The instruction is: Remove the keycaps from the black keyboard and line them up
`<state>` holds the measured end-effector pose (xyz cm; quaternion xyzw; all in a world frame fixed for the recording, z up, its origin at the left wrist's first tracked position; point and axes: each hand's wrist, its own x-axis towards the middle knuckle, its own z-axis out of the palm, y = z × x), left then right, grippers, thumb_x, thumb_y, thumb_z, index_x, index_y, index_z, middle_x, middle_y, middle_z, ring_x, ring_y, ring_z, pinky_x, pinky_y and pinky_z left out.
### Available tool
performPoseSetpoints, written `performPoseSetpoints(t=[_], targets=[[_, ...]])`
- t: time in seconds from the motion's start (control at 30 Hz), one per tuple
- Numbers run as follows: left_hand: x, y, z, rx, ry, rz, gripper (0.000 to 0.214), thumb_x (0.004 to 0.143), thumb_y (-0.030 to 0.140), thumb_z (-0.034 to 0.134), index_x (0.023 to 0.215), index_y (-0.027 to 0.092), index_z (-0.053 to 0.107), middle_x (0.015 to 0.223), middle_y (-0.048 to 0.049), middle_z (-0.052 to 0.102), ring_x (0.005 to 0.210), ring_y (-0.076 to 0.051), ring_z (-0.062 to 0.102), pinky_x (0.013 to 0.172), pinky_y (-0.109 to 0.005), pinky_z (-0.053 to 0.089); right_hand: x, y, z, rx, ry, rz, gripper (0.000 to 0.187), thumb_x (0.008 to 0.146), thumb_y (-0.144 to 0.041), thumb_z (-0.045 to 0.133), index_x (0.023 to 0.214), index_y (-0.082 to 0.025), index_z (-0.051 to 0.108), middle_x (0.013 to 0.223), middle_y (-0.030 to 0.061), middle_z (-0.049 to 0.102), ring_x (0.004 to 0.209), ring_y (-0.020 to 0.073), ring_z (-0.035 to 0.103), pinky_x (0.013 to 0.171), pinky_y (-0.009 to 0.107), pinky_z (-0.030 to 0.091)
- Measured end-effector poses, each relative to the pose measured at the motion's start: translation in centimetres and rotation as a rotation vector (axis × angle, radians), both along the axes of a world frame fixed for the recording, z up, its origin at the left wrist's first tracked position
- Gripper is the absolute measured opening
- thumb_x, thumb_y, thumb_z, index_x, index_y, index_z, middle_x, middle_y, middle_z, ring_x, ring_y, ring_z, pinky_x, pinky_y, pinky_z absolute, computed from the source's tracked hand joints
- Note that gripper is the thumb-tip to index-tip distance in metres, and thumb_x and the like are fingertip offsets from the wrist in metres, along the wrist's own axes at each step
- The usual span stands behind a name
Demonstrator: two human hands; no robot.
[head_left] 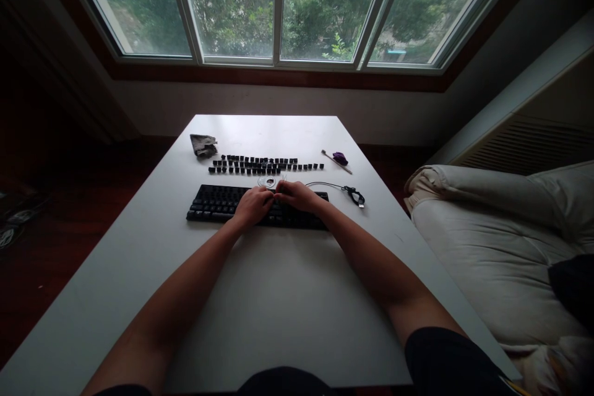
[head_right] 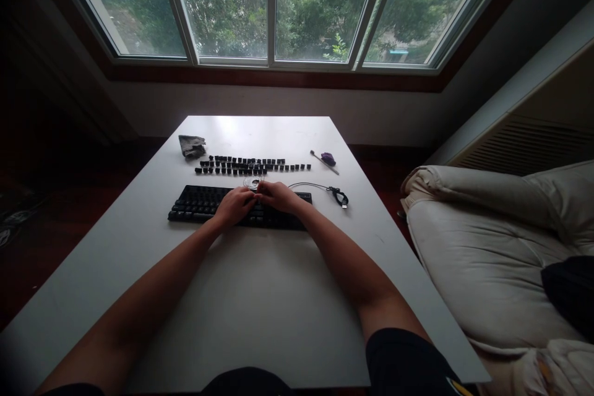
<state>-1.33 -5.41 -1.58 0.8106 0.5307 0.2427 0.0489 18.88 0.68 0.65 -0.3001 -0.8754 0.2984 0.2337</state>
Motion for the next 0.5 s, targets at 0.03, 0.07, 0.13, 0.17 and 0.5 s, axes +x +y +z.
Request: performPoseSetpoints(t=[0.03,0.07,0.13,0.17,0.5], targets=[[0.0,0.1,0.0,-0.004,0.001,-0.002,0.025,0.097,0.034,0.052,0.093,0.023,0.074,0.094,-0.0073,0.066,0.09,-0.022,0.06,0.083,-0.035,0.047,0.1,-0.4,0.2,0.051,-0.021,0.023,0.026,0.091,-0.044,0.061,0.098,-0.019,0.065,0.071,-0.0006,0.065,0.062,0.0132,0.054,0.062,0.024,0.038],[-0.1,0.1,0.0,-0.01,0.0,-0.008,0.024,0.097,0.035,0.053,0.093,0.022,0.074,0.095,-0.0072,0.066,0.091,-0.023,0.06,0.083,-0.035,0.046,0.2,-0.7,0.3,0.099,-0.036,0.043,0.026,0.091,-0.044,0.062,0.098,-0.019,0.065,0.072,0.0001,0.066,0.063,0.0134,0.054,0.063,0.024,0.037],[-0.1,0.2,0.0,-0.022,-0.003,-0.016,0.021,0.095,0.034,0.056,0.093,0.023,0.074,0.096,-0.0071,0.066,0.092,-0.023,0.06,0.083,-0.035,0.046,0.1,-1.1,0.6,0.172,-0.066,0.083,0.025,0.092,-0.044,0.062,0.095,-0.02,0.066,0.075,0.002,0.067,0.065,0.0141,0.055,0.064,0.024,0.037],[-0.2,0.3,-0.1,-0.026,-0.003,-0.017,0.019,0.094,0.033,0.058,0.093,0.022,0.073,0.096,-0.0069,0.066,0.092,-0.023,0.06,0.083,-0.035,0.046,0.1,-1.2,0.6,0.2,-0.076,0.097,0.025,0.092,-0.044,0.062,0.093,-0.02,0.066,0.077,0.0028,0.067,0.066,0.0144,0.056,0.065,0.024,0.037],[-0.1,0.3,-0.1,-0.014,0.003,-0.011,0.027,0.098,0.037,0.052,0.094,0.022,0.074,0.093,-0.0071,0.066,0.091,-0.022,0.06,0.081,-0.035,0.046,0.0,-0.5,-1.5,0.15,0.03,-0.025,0.023,0.089,-0.042,0.064,0.094,-0.019,0.067,0.066,-0.0022,0.059,0.058,0.0113,0.047,0.059,0.022,0.035]])
